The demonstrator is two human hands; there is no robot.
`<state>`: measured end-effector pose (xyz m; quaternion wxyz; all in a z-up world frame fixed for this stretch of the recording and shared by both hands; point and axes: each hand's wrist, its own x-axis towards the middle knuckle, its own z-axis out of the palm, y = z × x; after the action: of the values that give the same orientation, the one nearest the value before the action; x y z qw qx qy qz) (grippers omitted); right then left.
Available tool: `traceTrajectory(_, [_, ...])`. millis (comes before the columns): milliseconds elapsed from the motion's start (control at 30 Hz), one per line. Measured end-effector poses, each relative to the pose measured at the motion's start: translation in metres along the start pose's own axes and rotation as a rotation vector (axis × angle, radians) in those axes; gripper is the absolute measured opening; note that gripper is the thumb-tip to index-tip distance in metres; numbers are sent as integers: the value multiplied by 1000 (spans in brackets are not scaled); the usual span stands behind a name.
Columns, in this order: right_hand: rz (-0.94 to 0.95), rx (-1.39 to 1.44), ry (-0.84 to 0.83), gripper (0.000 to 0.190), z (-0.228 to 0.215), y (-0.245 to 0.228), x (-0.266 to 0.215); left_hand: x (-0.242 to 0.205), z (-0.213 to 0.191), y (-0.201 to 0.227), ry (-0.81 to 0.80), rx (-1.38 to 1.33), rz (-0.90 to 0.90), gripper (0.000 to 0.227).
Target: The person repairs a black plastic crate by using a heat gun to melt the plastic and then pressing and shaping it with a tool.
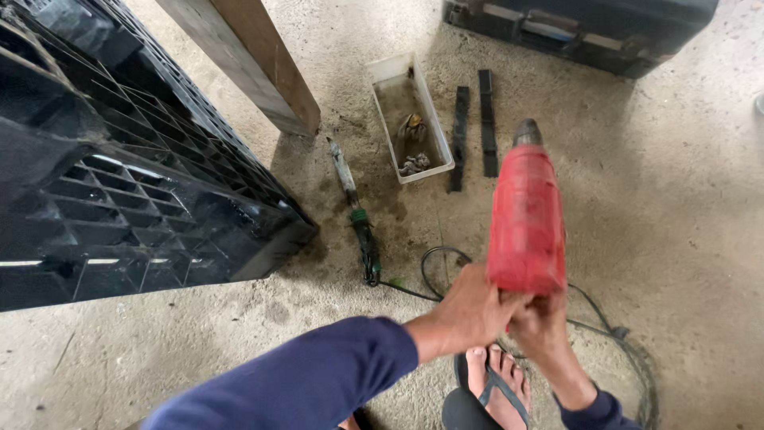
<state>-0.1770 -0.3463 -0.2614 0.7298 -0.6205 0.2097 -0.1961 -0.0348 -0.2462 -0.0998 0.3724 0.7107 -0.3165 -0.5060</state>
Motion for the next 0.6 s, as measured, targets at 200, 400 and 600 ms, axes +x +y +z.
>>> traceTrajectory(200, [-215,-893,120,64,-3,-21,45,89,67,-100,545,-584,300,36])
traceTrajectory(400, [-118,-1172,71,56,-8,6,61,136,95,-133,747,-765,41,32])
traceTrajectory(600, [-159,-1138,64,55,-5,17,69,131,71,-133,787,-323,-95,37])
